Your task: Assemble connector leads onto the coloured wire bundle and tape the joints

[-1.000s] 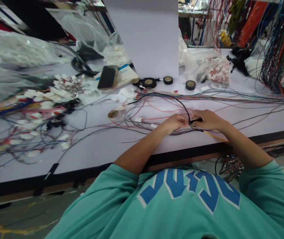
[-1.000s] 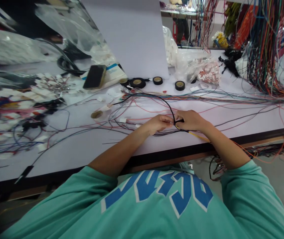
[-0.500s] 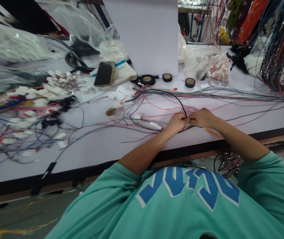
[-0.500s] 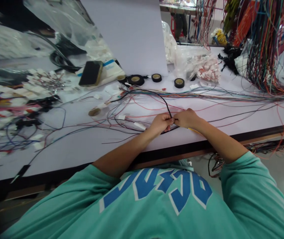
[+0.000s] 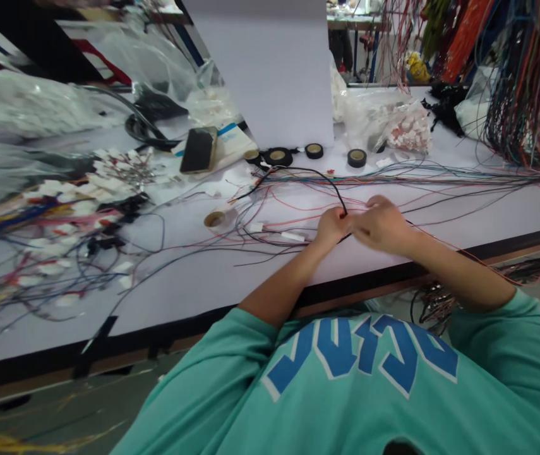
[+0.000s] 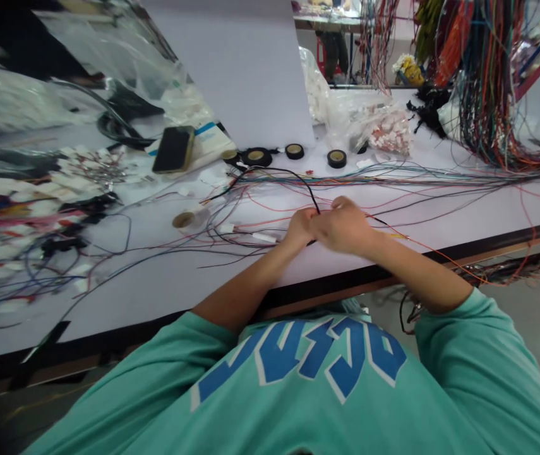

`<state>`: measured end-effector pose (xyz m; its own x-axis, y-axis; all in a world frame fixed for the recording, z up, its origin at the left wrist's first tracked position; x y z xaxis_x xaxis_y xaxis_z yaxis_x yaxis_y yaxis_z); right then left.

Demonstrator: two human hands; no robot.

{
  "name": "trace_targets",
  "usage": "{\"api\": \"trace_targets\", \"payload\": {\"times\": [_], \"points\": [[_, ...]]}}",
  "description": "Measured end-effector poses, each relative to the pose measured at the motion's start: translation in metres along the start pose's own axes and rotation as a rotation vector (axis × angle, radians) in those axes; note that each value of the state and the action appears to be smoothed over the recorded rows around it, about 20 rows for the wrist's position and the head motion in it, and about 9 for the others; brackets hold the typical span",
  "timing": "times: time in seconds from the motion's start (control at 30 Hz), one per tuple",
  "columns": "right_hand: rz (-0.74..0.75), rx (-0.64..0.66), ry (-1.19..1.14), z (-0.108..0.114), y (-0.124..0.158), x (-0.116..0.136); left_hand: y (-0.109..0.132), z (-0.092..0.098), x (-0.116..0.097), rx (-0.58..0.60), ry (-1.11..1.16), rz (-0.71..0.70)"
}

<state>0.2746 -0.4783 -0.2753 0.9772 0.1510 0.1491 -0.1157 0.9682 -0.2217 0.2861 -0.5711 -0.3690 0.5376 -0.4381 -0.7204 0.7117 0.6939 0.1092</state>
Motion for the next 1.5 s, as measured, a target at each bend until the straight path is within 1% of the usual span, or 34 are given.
{"api": "trace_targets", "payload": {"times": [0.1, 0.17, 0.23, 0.3, 0.33, 0.37, 0.43, 0.47, 0.5, 0.53, 0.57, 0.67, 0.73, 0.77, 0.8, 0.83, 0.9, 0.97, 1.0, 1.07, 1.13, 1.17, 1.27, 1.3, 1.37, 1.43, 1.5], "points": [[-0.372, -0.127, 0.097, 0.001, 0.002, -0.078, -0.002, -0.005, 0.005, 0.063, 0.125, 0.081], [-0.548, -0.123, 0.154, -0.009, 0.008, -0.118, -0.003, -0.007, 0.009, 0.137, 0.259, 0.138], [-0.658, -0.058, 0.194, -0.024, 0.015, -0.141, -0.004, -0.01, 0.009, 0.255, 0.358, 0.157], [-0.717, 0.011, 0.22, -0.037, 0.02, -0.152, -0.002, -0.01, 0.009, 0.346, 0.357, 0.158], [-0.732, 0.037, 0.23, -0.042, 0.022, -0.154, -0.002, -0.007, 0.01, 0.347, 0.305, 0.143], [-0.738, 0.054, 0.237, -0.046, 0.023, -0.155, -0.002, -0.002, 0.01, 0.315, 0.218, 0.119], [-0.737, 0.076, 0.245, -0.049, 0.024, -0.155, -0.002, 0.008, 0.009, 0.205, 0.021, 0.044], [-0.738, 0.083, 0.245, -0.05, 0.023, -0.155, -0.002, 0.013, 0.007, 0.157, -0.035, 0.015], [-0.744, 0.089, 0.242, -0.05, 0.023, -0.154, -0.002, 0.015, 0.007, 0.134, -0.033, 0.003], [-0.752, 0.093, 0.238, -0.05, 0.023, -0.154, -0.003, 0.015, 0.006, 0.137, 0.034, 0.011], [-0.762, 0.099, 0.234, -0.049, 0.023, -0.154, -0.004, 0.015, 0.006, 0.154, 0.159, 0.033], [-0.78, 0.117, 0.225, -0.048, 0.023, -0.153, -0.011, 0.012, 0.004, 0.244, 0.653, 0.146], [-0.78, 0.122, 0.221, -0.048, 0.023, -0.152, -0.017, 0.016, 0.003, 0.271, 0.929, 0.256], [-0.779, 0.125, 0.22, -0.048, 0.024, -0.151, -0.019, 0.022, 0.002, 0.264, 1.041, 0.298], [-0.778, 0.127, 0.218, -0.048, 0.024, -0.151, -0.021, 0.032, 0.001, 0.231, 1.136, 0.319], [-0.777, 0.13, 0.216, -0.048, 0.024, -0.151, -0.022, 0.047, 0.0, 0.169, 1.215, 0.311], [-0.776, 0.133, 0.213, -0.049, 0.025, -0.151, -0.016, 0.086, 0.001, -0.024, 1.324, 0.235], [-0.776, 0.134, 0.213, -0.05, 0.025, -0.152, 0.002, 0.127, 0.007, -0.239, 1.371, 0.162], [-0.777, 0.134, 0.215, -0.05, 0.025, -0.152, 0.015, 0.142, 0.012, -0.3, 1.375, 0.166], [-0.776, 0.129, 0.22, -0.051, 0.025, -0.154, 0.042, 0.16, 0.019, -0.298, 1.315, 0.204], [-0.774, 0.119, 0.228, -0.051, 0.025, -0.155, 0.069, 0.173, 0.033, -0.347, 1.227, 0.266], [-0.771, 0.115, 0.231, -0.051, 0.025, -0.156, 0.082, 0.179, 0.043, -0.408, 1.201, 0.28], [-0.763, 0.116, 0.233, -0.051, 0.025, -0.157, 0.111, 0.199, 0.083, -0.615, 1.162, 0.306], [-0.763, 0.119, 0.232, -0.051, 0.025, -0.157, 0.118, 0.203, 0.098, -0.643, 1.138, 0.326], [-0.764, 0.12, 0.236, -0.05, 0.025, -0.157, 0.128, 0.207, 0.126, -0.619, 1.045, 0.37], [-0.762, 0.119, 0.243, -0.048, 0.025, -0.156, 0.136, 0.202, 0.148, -0.491, 0.857, 0.442], [-0.754, 0.114, 0.254, -0.047, 0.025, -0.155, 0.145, 0.193, 0.164, -0.356, 0.6, 0.52]]}}
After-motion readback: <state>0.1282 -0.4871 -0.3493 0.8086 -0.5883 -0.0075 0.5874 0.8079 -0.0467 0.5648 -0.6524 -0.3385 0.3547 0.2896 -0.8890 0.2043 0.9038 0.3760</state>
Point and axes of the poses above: each hand's wrist, its own y-axis away from the middle knuckle, its own z-axis out of the back of the hand, x = y × z, the point moved 7 cm from there along -y, towards the middle knuckle, and after that the axes turned 10 degrees about -y, right-handed, at the moved point
